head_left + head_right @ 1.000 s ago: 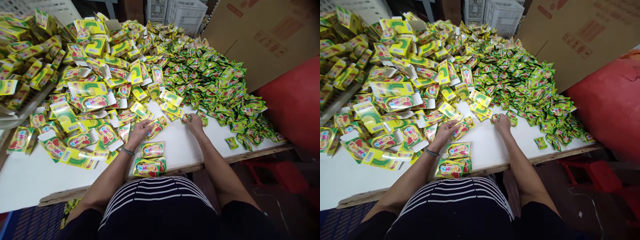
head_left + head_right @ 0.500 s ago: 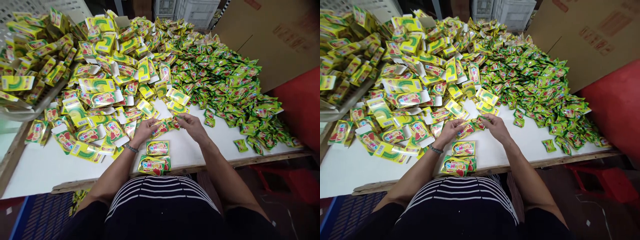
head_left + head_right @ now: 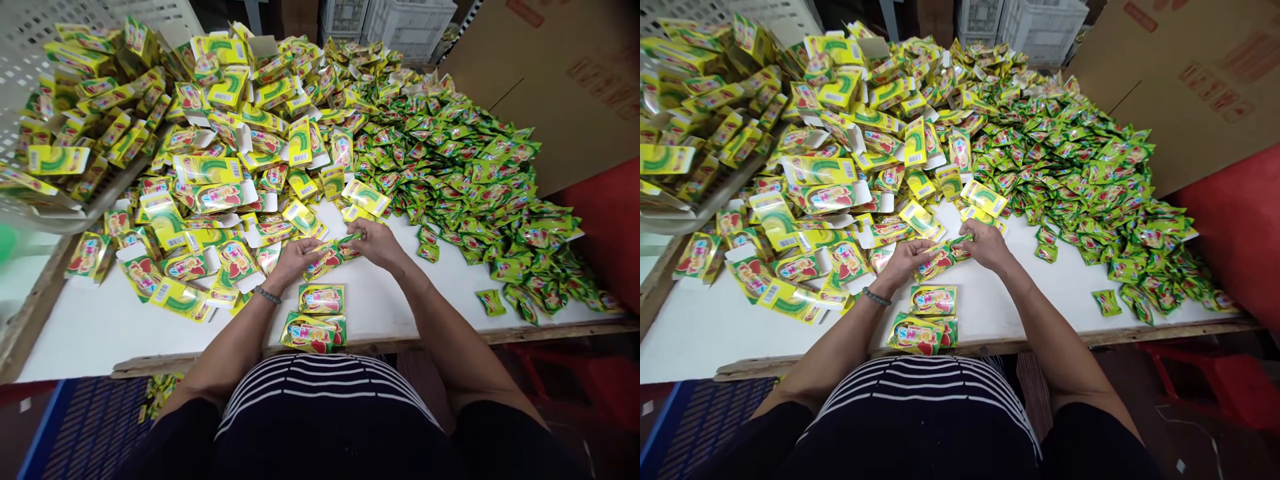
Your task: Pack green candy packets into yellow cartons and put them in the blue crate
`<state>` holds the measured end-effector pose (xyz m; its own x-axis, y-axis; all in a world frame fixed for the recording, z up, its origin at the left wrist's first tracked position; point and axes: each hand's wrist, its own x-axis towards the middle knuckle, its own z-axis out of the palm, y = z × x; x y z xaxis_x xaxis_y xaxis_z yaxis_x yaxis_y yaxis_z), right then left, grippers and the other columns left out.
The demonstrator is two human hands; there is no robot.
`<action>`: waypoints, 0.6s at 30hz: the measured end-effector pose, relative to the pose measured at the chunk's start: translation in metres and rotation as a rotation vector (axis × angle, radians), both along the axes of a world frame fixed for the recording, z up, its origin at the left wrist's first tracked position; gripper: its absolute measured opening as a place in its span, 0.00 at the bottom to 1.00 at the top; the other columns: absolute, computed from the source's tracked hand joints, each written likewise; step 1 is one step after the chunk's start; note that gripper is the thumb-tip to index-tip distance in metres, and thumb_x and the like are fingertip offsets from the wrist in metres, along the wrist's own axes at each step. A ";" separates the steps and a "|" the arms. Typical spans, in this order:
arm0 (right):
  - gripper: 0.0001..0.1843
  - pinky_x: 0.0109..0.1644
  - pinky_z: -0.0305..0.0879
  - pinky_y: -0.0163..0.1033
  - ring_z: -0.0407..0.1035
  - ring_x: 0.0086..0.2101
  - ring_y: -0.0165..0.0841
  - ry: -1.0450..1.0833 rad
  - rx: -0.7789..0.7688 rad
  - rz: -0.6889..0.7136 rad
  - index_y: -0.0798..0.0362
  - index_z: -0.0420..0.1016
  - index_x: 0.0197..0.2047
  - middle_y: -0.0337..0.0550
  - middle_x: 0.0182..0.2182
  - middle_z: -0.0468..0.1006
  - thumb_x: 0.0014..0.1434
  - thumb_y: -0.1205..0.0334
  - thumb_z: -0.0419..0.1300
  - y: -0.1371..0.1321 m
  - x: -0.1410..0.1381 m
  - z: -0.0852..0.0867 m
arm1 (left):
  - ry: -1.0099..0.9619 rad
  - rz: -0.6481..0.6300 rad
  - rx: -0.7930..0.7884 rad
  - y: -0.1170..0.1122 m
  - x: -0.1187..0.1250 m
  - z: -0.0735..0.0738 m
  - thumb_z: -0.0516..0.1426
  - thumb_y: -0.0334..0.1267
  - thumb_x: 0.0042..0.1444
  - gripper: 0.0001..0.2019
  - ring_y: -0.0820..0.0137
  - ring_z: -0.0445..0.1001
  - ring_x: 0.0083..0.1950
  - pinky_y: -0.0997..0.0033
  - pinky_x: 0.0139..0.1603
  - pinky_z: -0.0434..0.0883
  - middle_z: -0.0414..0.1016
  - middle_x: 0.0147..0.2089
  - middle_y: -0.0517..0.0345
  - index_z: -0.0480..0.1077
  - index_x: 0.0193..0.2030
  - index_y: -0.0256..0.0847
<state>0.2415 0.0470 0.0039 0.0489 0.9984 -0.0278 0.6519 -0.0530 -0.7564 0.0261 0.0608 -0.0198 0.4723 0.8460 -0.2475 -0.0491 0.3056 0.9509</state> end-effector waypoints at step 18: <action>0.19 0.40 0.69 0.43 0.75 0.32 0.36 0.264 0.105 -0.041 0.48 0.66 0.50 0.38 0.30 0.79 0.54 0.61 0.59 -0.025 -0.035 0.003 | -0.109 0.164 -0.134 -0.009 0.011 0.001 0.73 0.45 0.33 0.23 0.75 0.72 0.30 0.74 0.34 0.66 0.79 0.31 0.60 0.77 0.36 0.35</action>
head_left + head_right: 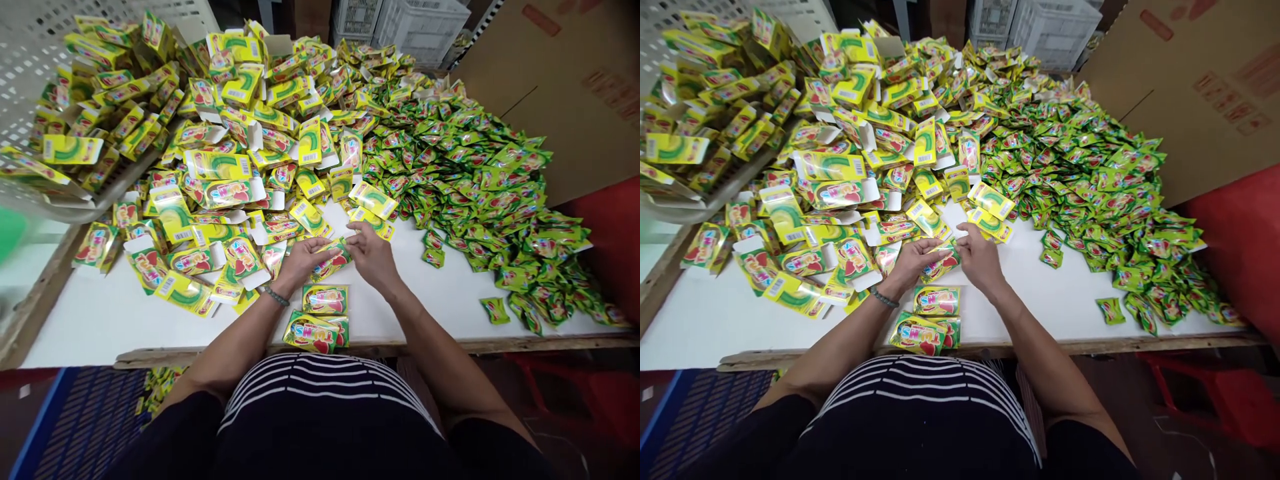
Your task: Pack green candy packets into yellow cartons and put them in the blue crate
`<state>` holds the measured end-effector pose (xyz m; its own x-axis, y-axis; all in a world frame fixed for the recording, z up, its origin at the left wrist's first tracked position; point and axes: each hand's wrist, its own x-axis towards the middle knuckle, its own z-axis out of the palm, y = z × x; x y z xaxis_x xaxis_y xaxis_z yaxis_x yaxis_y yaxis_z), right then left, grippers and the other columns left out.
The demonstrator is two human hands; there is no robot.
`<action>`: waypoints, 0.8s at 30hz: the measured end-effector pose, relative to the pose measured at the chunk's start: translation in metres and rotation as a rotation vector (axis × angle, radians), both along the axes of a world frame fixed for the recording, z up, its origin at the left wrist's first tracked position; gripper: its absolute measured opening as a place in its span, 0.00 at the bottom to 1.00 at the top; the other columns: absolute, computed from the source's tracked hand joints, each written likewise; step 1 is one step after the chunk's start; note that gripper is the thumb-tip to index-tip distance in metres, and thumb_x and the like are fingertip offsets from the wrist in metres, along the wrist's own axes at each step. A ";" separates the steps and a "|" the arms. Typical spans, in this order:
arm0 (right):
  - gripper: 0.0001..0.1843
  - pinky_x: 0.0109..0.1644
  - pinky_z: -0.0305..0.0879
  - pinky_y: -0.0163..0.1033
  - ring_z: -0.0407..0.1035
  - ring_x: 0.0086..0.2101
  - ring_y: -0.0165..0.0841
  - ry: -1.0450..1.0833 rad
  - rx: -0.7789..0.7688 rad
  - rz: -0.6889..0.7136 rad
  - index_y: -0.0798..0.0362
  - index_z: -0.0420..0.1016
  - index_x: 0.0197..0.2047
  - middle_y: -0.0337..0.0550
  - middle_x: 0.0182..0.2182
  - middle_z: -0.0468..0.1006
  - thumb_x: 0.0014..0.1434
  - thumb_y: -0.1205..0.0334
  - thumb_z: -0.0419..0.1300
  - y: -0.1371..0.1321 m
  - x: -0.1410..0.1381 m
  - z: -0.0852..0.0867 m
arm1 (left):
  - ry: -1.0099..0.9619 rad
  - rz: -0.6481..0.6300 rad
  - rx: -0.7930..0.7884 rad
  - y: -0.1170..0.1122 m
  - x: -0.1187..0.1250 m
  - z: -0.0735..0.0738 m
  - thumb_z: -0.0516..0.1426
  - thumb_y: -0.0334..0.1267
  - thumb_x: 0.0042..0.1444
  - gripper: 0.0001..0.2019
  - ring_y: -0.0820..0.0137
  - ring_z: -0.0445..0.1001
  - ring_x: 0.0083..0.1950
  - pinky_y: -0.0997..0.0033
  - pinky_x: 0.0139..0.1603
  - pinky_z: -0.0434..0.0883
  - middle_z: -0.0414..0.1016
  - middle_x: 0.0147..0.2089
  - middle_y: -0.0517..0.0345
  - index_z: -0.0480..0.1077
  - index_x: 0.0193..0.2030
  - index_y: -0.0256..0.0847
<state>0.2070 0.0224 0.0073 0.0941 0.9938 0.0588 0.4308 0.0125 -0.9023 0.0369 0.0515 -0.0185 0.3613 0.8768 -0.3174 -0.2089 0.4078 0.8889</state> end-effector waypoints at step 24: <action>0.20 0.46 0.72 0.44 0.71 0.43 0.36 0.201 0.123 -0.141 0.48 0.76 0.45 0.48 0.50 0.73 0.54 0.46 0.63 -0.007 -0.014 -0.019 | 0.046 0.007 0.307 -0.007 0.001 0.010 0.65 0.46 0.50 0.28 0.62 0.67 0.62 0.67 0.59 0.66 0.69 0.61 0.54 0.67 0.58 0.46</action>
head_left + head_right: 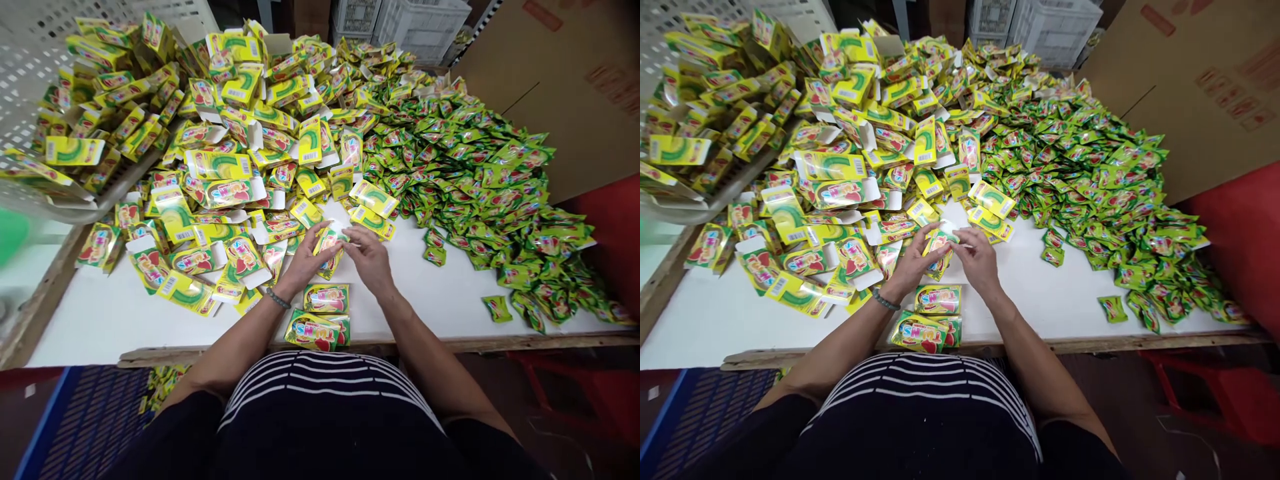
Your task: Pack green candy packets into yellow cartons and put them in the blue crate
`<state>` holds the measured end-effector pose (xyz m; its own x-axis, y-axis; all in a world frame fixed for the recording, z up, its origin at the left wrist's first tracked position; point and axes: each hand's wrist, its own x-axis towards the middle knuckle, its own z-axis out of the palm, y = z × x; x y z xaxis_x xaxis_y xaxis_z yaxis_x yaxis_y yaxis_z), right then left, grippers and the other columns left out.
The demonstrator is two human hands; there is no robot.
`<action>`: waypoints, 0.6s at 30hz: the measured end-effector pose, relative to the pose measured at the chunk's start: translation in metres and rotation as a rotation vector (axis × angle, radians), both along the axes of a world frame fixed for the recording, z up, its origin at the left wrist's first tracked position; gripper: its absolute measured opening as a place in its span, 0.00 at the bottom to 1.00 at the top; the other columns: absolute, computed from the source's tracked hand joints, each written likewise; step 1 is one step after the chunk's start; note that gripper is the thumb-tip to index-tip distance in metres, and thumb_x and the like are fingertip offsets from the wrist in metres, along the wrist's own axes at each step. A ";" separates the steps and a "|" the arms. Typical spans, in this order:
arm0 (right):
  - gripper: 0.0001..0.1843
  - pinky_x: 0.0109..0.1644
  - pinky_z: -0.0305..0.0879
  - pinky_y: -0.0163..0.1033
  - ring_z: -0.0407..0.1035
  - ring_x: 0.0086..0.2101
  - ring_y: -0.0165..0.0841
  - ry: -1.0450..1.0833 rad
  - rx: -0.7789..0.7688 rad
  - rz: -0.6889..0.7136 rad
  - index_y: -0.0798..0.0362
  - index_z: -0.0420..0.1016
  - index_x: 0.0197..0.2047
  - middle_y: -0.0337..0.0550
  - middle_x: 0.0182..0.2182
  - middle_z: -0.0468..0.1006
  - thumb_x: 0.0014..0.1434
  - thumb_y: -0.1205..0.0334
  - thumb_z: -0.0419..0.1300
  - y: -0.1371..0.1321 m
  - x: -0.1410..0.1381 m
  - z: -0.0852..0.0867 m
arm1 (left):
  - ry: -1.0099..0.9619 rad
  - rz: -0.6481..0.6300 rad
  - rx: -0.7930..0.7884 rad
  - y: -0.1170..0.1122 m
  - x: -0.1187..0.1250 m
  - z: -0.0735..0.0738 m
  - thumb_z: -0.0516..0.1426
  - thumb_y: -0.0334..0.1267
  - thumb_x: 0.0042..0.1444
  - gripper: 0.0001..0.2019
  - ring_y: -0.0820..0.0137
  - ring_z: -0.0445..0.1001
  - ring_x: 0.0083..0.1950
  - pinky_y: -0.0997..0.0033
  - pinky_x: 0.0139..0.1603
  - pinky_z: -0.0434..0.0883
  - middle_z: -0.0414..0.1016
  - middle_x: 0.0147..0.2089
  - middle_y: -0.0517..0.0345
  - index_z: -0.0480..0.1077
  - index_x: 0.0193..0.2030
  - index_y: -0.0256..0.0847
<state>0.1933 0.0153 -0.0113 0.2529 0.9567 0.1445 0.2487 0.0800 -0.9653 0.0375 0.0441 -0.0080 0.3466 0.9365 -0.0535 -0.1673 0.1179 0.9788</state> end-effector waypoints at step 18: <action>0.18 0.52 0.70 0.47 0.74 0.44 0.38 0.135 -0.115 0.233 0.48 0.79 0.44 0.42 0.40 0.82 0.55 0.46 0.63 -0.006 0.008 0.004 | -0.134 -0.026 -0.181 -0.001 -0.003 -0.002 0.70 0.45 0.42 0.30 0.75 0.73 0.29 0.75 0.33 0.68 0.75 0.32 0.65 0.61 0.48 0.44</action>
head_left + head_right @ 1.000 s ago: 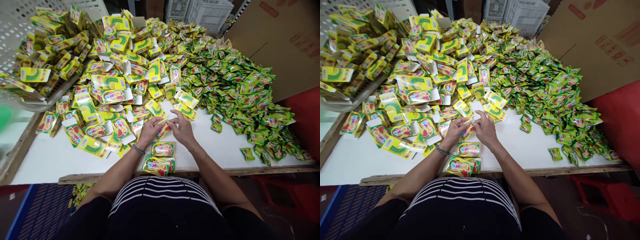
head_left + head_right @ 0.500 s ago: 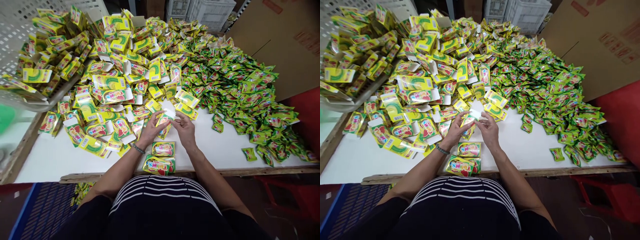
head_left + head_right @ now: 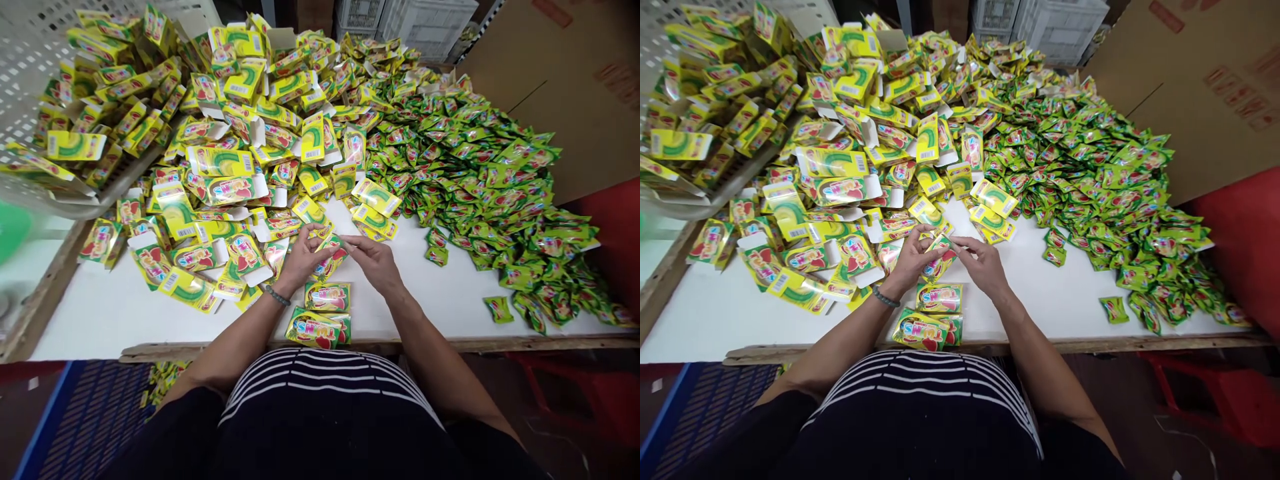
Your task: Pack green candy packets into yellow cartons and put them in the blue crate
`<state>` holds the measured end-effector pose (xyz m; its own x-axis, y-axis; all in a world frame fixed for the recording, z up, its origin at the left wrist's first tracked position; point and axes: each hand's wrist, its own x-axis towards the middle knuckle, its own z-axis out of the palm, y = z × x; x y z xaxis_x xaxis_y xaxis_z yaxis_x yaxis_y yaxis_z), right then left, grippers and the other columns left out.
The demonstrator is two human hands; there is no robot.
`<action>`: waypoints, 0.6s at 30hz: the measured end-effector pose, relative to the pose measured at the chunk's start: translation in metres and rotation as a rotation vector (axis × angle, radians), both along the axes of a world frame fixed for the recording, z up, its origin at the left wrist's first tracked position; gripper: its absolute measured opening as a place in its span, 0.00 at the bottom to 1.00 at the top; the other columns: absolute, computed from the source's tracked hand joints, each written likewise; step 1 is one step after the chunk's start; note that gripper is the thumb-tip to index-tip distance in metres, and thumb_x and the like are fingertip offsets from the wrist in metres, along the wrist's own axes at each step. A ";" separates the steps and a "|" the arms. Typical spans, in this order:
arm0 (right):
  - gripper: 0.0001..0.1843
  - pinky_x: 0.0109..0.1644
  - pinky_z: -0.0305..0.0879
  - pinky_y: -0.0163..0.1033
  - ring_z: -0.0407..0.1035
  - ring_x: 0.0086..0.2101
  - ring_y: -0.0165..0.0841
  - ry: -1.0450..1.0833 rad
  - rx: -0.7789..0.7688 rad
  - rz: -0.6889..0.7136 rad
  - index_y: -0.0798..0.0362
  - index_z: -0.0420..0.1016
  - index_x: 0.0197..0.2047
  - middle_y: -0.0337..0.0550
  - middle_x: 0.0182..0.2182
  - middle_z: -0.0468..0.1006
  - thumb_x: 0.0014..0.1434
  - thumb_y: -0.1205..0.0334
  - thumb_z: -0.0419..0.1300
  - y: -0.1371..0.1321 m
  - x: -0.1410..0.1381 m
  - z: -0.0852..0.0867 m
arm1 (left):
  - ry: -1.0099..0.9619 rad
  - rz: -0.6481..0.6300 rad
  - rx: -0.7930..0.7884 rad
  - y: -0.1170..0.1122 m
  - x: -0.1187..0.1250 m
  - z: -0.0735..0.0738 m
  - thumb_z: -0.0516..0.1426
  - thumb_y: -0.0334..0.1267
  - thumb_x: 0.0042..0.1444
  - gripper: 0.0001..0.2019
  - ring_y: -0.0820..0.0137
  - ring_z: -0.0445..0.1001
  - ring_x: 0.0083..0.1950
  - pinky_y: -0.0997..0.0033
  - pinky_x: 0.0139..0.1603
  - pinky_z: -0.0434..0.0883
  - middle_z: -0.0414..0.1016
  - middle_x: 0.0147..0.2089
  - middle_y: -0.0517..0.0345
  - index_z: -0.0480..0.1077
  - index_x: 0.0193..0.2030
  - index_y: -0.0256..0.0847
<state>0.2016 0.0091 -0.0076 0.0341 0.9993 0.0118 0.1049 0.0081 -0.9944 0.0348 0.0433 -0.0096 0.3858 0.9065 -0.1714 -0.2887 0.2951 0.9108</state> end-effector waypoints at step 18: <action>0.12 0.43 0.72 0.44 0.76 0.36 0.35 0.118 -0.152 -0.028 0.45 0.84 0.37 0.38 0.34 0.84 0.47 0.54 0.70 -0.009 0.014 0.005 | 0.072 -0.032 0.045 -0.001 -0.003 -0.003 0.69 0.47 0.44 0.24 0.78 0.70 0.27 0.78 0.28 0.63 0.76 0.27 0.62 0.73 0.47 0.37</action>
